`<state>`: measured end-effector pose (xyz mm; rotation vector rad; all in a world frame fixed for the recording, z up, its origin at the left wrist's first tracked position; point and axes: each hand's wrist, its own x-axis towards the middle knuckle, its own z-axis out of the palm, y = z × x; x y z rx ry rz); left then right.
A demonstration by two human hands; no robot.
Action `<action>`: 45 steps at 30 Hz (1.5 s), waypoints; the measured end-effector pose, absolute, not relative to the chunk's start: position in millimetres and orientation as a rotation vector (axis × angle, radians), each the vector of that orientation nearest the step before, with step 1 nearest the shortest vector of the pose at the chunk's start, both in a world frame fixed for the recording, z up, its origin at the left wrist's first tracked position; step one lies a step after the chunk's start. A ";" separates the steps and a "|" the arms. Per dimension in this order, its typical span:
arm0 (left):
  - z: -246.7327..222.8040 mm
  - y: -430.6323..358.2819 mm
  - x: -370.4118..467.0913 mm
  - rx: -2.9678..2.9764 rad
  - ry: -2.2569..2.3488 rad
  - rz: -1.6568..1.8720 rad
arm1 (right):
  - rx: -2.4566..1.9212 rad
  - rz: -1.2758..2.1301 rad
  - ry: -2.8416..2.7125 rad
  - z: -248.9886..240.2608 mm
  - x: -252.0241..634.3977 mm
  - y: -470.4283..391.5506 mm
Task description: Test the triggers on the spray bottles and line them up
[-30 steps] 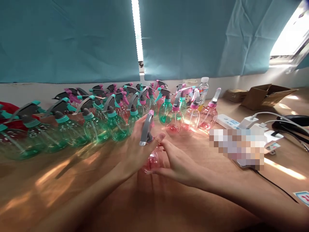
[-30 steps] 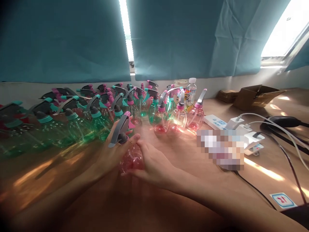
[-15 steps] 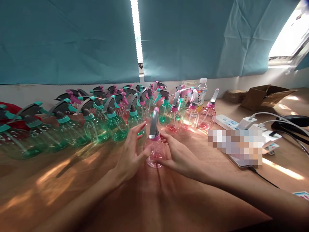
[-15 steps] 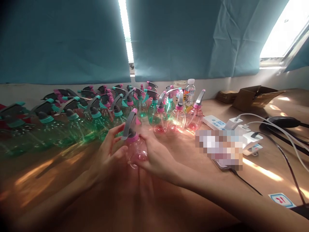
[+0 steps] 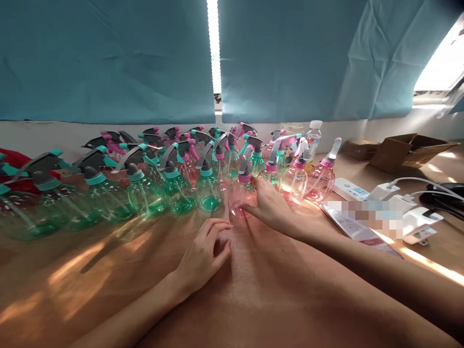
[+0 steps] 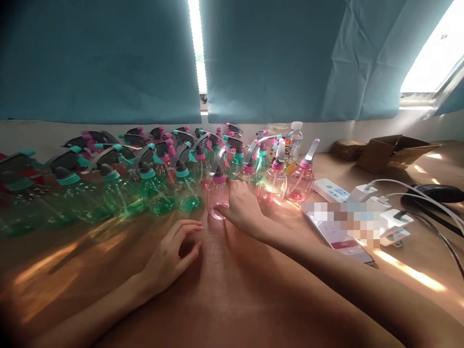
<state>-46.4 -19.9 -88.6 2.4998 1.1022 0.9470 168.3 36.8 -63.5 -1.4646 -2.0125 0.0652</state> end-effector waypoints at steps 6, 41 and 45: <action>-89.0 -18.8 -45.5 2.470 1.094 0.944 | -1.416 0.044 -2.028 -67.0 160.3 51.7; -87.8 -10.3 -44.7 2.357 1.206 0.847 | -1.520 0.032 -1.794 -43.2 249.7 31.8; -85.0 -8.2 -34.2 2.325 1.211 0.848 | -1.539 0.144 -1.780 -43.5 244.7 48.6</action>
